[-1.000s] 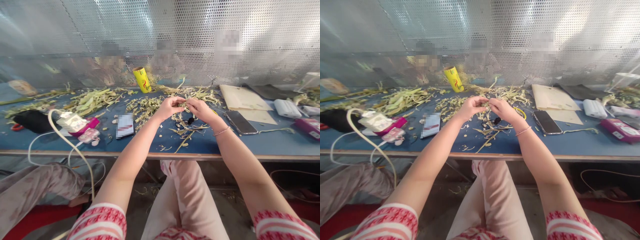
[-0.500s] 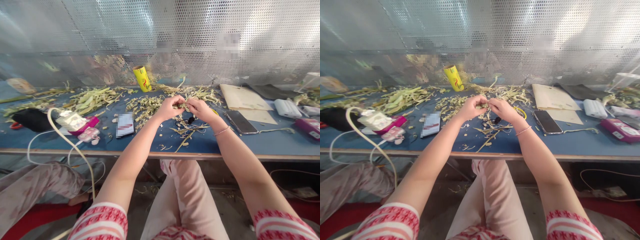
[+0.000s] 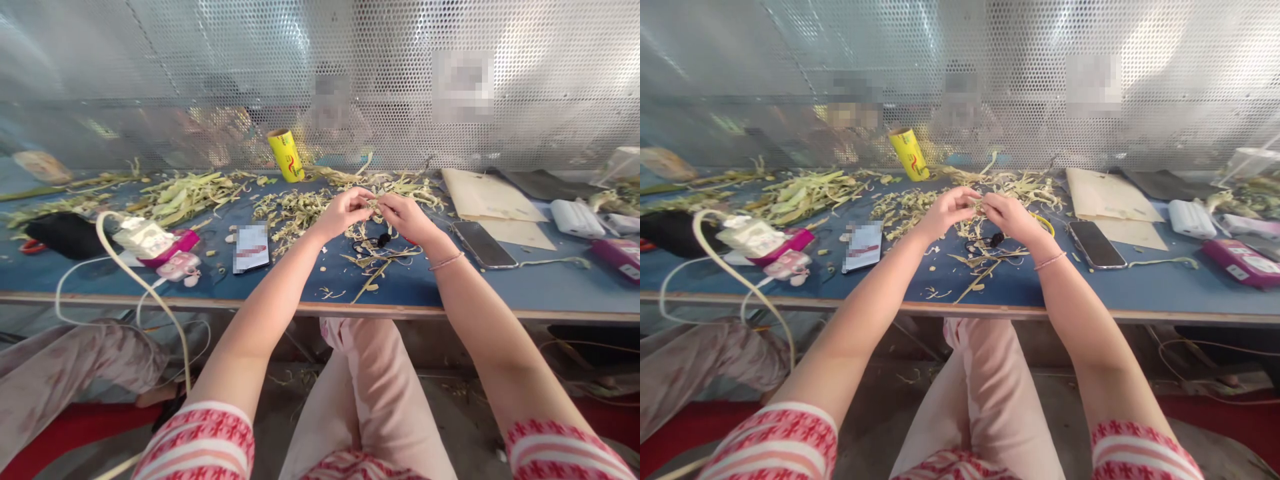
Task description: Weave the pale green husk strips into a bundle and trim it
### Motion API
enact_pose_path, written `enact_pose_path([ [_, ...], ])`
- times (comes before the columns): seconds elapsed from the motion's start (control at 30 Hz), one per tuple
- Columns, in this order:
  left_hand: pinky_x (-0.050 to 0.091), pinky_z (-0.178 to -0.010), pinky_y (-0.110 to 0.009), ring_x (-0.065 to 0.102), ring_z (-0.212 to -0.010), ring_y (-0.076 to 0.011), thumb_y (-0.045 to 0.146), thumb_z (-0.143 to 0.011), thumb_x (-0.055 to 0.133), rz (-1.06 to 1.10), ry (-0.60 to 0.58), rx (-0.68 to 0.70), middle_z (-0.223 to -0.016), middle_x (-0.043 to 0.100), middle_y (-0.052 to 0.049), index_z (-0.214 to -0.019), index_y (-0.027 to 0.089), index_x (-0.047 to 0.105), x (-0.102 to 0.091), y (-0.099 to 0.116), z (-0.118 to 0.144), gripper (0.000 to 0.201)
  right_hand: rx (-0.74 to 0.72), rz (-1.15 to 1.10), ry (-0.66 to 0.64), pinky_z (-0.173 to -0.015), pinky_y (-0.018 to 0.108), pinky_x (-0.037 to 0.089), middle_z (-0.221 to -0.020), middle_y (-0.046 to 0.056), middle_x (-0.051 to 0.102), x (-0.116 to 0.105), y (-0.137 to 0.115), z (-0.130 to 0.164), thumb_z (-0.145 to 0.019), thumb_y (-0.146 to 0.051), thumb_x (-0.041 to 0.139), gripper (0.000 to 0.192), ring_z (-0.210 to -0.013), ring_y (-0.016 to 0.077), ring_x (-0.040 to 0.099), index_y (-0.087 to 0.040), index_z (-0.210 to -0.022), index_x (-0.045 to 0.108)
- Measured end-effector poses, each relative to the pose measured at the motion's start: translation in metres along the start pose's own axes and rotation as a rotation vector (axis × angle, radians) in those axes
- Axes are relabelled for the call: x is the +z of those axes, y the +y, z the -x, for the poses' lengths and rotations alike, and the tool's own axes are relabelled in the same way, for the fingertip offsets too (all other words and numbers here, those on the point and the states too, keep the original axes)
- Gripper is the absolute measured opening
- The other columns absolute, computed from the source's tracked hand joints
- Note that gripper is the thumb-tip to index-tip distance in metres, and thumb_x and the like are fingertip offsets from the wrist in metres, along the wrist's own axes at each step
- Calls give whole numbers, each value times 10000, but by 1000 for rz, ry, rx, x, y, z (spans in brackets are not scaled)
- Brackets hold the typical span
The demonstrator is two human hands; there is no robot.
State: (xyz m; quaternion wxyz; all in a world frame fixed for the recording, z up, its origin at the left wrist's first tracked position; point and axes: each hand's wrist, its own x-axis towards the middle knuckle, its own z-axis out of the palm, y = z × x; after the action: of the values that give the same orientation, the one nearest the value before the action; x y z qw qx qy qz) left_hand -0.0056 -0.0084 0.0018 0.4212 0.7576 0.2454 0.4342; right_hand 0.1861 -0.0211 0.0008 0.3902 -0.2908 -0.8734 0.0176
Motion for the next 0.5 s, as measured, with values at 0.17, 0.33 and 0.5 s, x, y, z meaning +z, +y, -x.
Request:
enact_pose_path([
  [0.17, 530, -734, -304, 644, -696, -122, 292, -787, 631, 274, -2, -274, -746, 659, -59, -856, 111, 625, -3, 4, -1, 193, -49, 13, -30, -666, 264, 360, -719, 9, 487, -2, 0, 0, -953, -266, 379, 214, -682, 134, 449, -201, -769, 465],
  [0.33, 555, -679, -320, 633, -592, -120, 249, -744, 671, 395, -105, -416, -718, 686, -69, -809, 126, 632, -12, 4, 1, 144, -69, -1, -40, -688, 271, 371, -746, 21, 511, -3, -5, 0, -960, -290, 378, 203, -715, 147, 470, -206, -818, 495],
  [0.5, 545, -600, -315, 613, -553, -131, 298, -776, 610, 385, -164, -424, -669, 672, -83, -759, 129, 643, -9, -1, 0, 173, -83, -13, -85, -699, 283, 386, -762, 33, 526, -4, -7, 0, -954, -281, 384, 198, -724, 155, 479, -205, -822, 510],
])
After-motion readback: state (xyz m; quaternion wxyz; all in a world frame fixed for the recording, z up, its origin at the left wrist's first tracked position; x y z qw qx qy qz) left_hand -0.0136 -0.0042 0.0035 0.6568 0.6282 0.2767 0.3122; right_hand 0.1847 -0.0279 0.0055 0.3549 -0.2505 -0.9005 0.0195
